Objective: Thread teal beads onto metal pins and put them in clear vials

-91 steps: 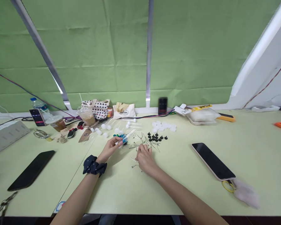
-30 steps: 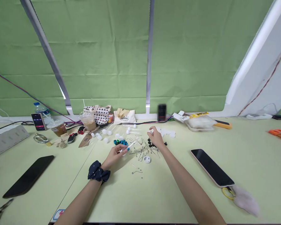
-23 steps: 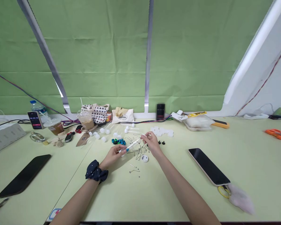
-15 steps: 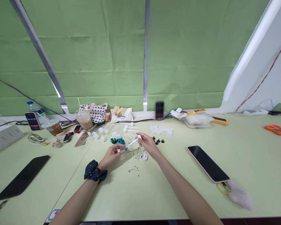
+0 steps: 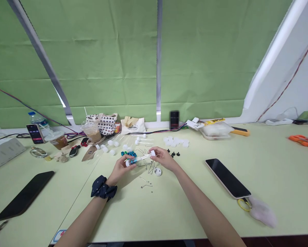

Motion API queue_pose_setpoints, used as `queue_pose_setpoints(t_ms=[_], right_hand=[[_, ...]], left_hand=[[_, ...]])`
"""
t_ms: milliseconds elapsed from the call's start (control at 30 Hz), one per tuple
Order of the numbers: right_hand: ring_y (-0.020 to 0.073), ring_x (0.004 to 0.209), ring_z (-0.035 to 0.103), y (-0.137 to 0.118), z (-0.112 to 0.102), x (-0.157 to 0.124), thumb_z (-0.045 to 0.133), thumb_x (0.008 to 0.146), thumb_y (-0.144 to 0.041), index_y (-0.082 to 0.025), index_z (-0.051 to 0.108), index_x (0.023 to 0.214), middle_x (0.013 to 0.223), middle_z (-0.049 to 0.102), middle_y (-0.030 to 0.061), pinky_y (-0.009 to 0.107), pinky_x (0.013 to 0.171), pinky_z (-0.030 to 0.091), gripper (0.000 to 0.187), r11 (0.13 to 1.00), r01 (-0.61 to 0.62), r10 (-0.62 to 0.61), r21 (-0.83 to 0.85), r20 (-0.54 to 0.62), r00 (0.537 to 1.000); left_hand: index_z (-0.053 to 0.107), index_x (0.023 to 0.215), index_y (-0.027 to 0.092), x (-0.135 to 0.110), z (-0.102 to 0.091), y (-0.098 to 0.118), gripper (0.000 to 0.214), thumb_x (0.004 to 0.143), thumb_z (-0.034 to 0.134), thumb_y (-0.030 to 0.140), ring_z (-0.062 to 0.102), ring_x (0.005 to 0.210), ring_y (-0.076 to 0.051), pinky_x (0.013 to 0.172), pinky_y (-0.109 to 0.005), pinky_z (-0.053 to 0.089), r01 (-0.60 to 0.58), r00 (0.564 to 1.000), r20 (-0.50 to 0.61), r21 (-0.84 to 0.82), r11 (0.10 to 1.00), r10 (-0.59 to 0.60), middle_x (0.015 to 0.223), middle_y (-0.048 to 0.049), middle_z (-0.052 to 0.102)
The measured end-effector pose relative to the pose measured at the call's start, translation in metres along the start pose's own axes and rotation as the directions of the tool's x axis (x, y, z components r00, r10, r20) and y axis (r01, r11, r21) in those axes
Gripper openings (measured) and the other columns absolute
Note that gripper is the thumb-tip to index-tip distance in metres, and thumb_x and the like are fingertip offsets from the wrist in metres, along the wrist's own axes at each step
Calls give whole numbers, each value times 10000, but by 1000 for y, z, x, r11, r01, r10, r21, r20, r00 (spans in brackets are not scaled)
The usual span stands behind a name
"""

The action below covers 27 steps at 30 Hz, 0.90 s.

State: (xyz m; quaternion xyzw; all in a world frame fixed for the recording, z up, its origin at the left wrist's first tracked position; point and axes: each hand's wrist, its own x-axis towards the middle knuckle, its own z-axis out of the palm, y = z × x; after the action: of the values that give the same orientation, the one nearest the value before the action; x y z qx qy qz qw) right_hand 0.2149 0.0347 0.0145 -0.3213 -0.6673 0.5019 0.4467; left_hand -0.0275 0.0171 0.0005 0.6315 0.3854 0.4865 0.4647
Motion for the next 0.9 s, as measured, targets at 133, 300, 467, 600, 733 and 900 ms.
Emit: queue_pose_setpoints(t_ms=[133,300,467,600,733,900], right_hand=[[164,871,568,4,-1,1,638,747,-384,-205,556,1049,978,610,53,269,696,452,361,1000,4,-4,-23,4,1000],[164,837,563,2,-1,0,636,743,-397,-197,552,1059,958,603,55,261,651,451,383,999,-11,11,-46,1,1000],[153,818,551,0,-3,-2,635,747,-387,-193,568,1053,981,597,58,267,676,451,368,998,-8,11,-63,34,999],[159,819,549,-3,-3,-3,630,746,-400,-196,574,1042,973,593,56,276,684,455,364,997,-13,16,-71,36,999],[159,809,544,-5,0,-3,617,750,-418,-196,575,1033,954,597,54,276,681,455,362,996,-17,19,-88,23,1000],[155,813,542,-3,1,-2,612,754,-424,-201,573,1032,955,600,50,270,698,447,359,995,-14,16,-95,15,1000]], left_hand=[[574,894,169,0,0,0,385,616,751,369,586,795,-163,712,-292,466,13,1000,-3,-10,1000,-13,957,-58,617],[583,889,162,0,1,-1,393,610,754,381,585,712,-148,645,-277,459,49,999,1,-19,999,-49,905,-53,630],[587,883,157,0,0,-2,378,612,757,359,590,757,-156,679,-280,457,45,999,9,-30,999,-45,932,-58,626],[578,880,156,0,0,-4,362,631,744,361,578,755,-150,665,-264,446,32,999,20,-13,999,-32,940,-57,612],[560,882,157,0,1,-6,363,649,727,380,558,690,-131,613,-243,423,48,998,28,7,999,-48,892,-46,607],[551,861,161,0,1,-10,346,657,719,385,553,691,-128,618,-238,409,40,999,18,38,998,-41,879,-37,608]])
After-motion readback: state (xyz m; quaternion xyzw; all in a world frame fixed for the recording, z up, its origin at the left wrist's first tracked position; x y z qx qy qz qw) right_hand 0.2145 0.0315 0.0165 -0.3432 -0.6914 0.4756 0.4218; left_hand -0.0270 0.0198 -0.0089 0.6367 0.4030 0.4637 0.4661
